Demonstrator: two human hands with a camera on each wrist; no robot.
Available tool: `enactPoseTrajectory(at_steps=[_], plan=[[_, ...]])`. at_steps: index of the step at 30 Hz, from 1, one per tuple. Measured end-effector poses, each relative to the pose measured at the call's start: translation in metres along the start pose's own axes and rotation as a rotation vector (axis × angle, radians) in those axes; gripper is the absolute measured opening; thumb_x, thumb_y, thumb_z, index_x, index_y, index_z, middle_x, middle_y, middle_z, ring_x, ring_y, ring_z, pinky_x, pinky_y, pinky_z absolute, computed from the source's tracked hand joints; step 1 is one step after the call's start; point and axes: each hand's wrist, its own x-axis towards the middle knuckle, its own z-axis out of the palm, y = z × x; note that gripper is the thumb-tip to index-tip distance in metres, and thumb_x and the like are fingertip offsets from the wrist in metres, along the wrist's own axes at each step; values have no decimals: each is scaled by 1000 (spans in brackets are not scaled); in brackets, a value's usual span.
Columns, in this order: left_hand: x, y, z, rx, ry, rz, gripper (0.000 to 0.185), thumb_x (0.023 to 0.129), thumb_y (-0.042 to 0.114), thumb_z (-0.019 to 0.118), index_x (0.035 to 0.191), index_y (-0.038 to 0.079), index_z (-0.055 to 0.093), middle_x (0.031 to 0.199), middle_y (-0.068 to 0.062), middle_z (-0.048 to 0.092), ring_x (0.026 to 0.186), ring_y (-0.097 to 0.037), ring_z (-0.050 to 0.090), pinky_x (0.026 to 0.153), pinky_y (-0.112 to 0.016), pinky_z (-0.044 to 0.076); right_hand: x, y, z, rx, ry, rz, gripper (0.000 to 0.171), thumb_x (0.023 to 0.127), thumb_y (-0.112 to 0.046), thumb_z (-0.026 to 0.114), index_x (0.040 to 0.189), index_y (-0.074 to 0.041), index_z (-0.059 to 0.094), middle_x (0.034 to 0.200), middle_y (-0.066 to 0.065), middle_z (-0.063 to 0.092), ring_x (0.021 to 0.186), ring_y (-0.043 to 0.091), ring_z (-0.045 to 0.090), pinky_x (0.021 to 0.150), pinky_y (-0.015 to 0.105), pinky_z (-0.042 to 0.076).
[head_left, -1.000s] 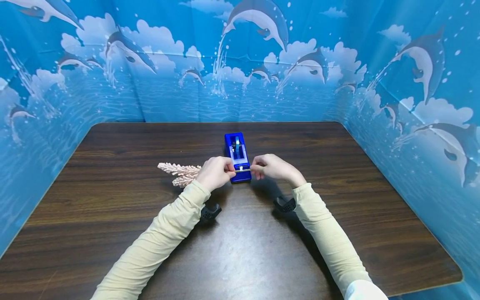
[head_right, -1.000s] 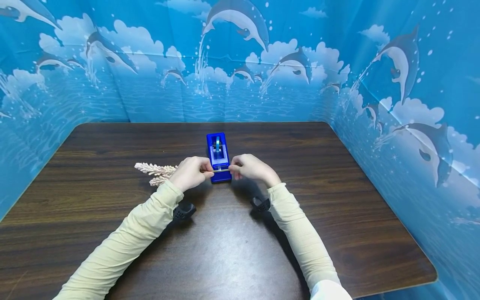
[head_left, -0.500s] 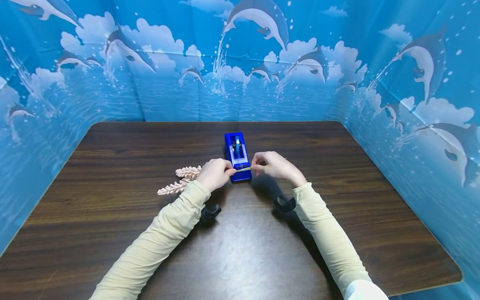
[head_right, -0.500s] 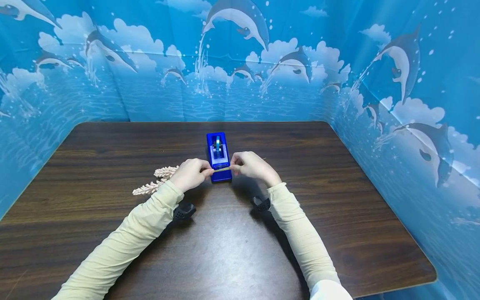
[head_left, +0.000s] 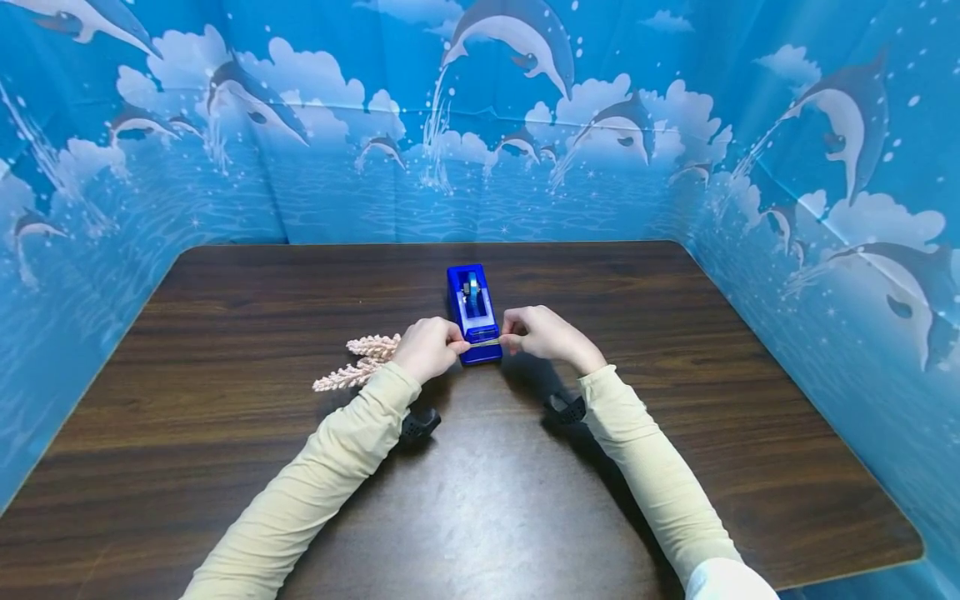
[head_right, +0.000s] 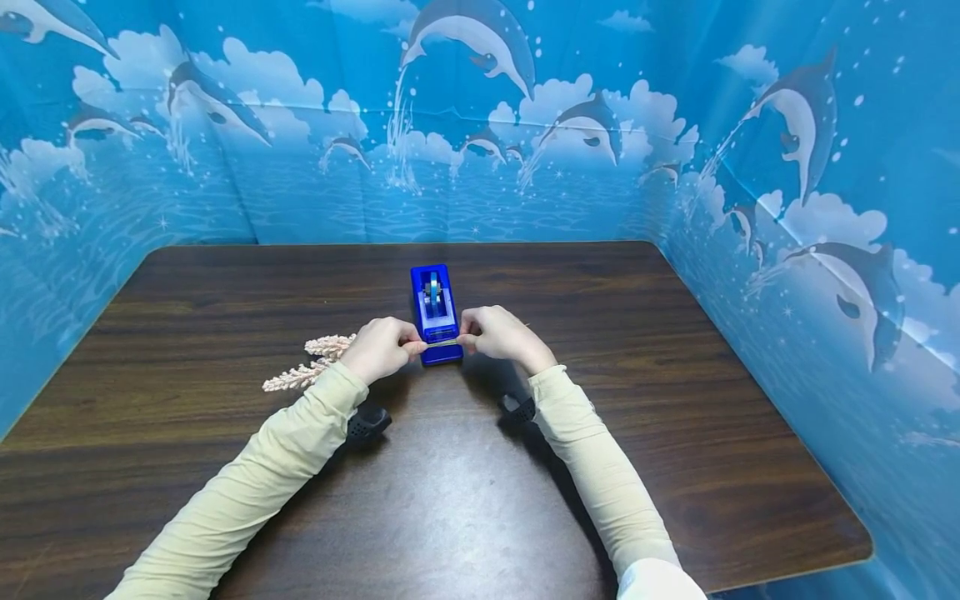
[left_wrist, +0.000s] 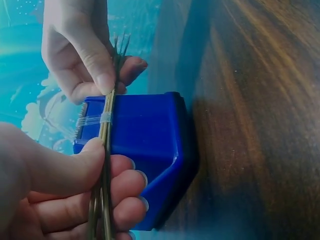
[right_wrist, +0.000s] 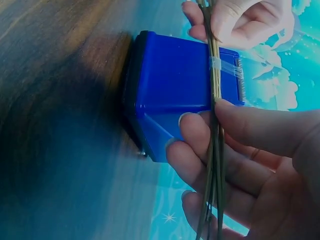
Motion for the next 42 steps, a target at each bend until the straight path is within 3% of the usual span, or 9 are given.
enactPoseTrajectory(at_steps=[19, 31, 42], plan=[[1, -1, 3, 0, -20, 7, 18, 81, 26, 64, 67, 14, 66, 66, 0, 64, 62, -18, 56, 58, -31, 41, 0, 1, 2, -14, -7, -31, 13, 86, -20, 59, 76, -10, 60, 62, 2, 61, 54, 9, 50, 52, 22, 39], [3, -4, 6, -74, -37, 29, 19, 80, 24, 64, 68, 11, 66, 61, 1, 65, 59, -14, 56, 56, -26, 40, 0, 6, 3, 14, 6, -82, 12, 85, -17, 59, 77, -9, 60, 57, -4, 54, 53, 8, 48, 50, 22, 40], [3, -5, 9, -64, -25, 46, 18, 79, 23, 65, 66, 10, 65, 60, 1, 62, 59, -16, 55, 56, -28, 40, 0, 7, 2, 59, -32, -93, 6, 84, -14, 60, 80, -10, 57, 70, 8, 64, 55, 9, 52, 51, 24, 44]])
